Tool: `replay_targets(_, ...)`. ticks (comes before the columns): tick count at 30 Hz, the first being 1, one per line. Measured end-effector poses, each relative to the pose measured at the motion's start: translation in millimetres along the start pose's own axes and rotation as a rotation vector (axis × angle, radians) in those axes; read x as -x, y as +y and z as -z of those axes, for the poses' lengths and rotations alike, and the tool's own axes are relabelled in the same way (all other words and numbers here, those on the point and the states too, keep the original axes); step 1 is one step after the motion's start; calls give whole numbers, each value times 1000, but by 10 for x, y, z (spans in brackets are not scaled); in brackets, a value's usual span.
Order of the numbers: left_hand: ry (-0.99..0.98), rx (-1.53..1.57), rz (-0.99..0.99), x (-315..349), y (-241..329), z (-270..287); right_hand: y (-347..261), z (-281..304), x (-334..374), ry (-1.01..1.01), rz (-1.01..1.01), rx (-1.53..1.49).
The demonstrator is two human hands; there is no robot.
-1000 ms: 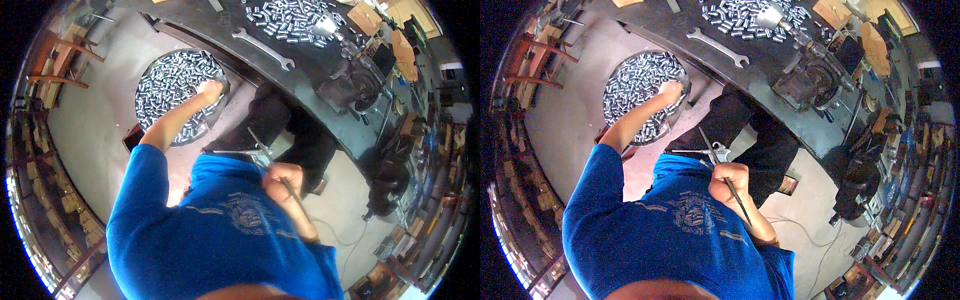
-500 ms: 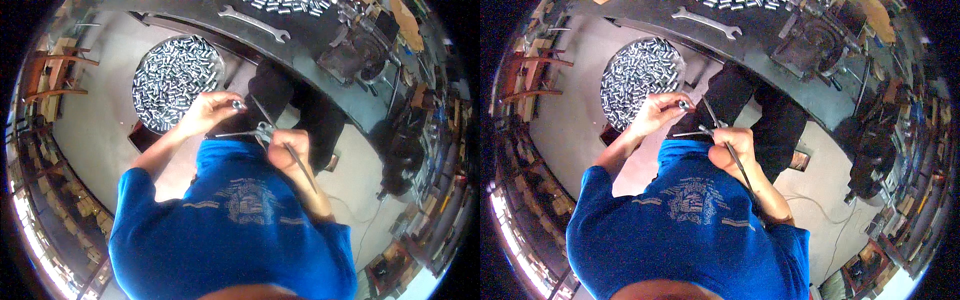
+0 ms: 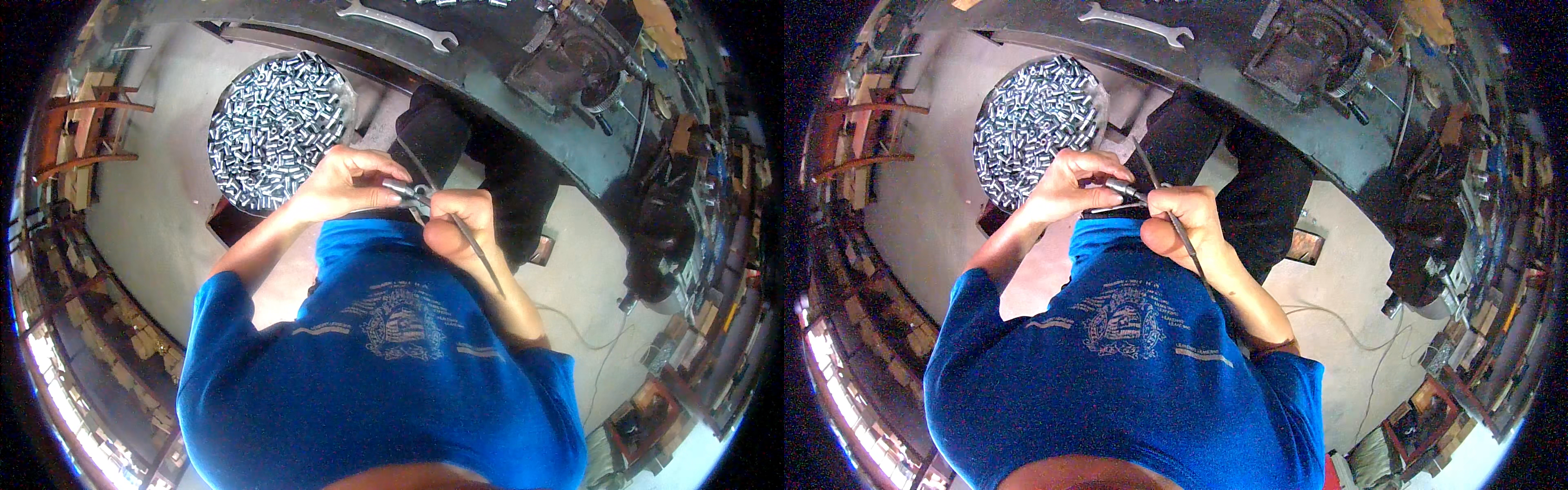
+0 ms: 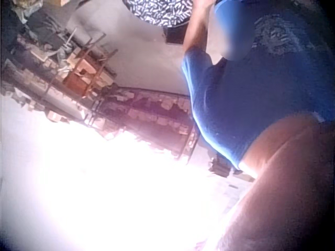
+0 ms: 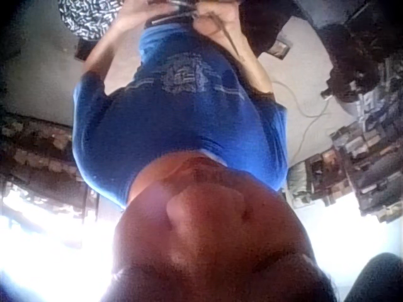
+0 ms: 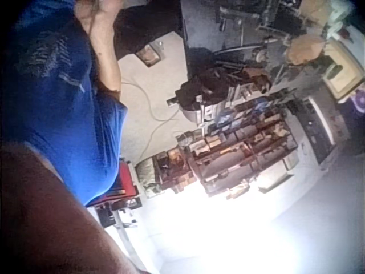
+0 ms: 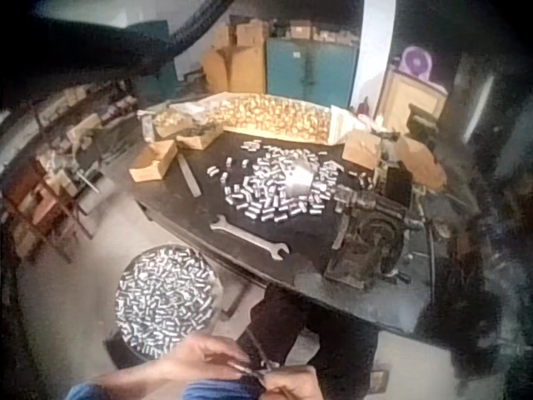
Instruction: The person repeatedly picks up small cylindrical metal parts from a rotating drum and uses a pair of pliers to manipulate them before placing them on a workbench. The task involves continuous handling of individual metal pieces in a repetitive cycle.
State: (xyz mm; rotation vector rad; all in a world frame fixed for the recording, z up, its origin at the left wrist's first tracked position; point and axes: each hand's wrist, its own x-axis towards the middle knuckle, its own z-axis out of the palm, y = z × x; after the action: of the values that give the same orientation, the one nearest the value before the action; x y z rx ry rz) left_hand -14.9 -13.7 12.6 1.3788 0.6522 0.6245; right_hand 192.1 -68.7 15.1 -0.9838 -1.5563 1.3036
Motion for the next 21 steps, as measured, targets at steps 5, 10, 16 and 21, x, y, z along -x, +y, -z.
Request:
replay_targets(5,24,105,175,-5,91,-45,44,22,-2,-14,149,141)
replay_targets(10,115,22,235,30,55,-131,7,-10,-9,26,217,281)
replay_targets(16,109,-6,288,8,19,-190,116,-37,-2,39,126,179)
replay_targets(21,91,155,207,-33,17,-225,271,-74,90,107,-133,-166)
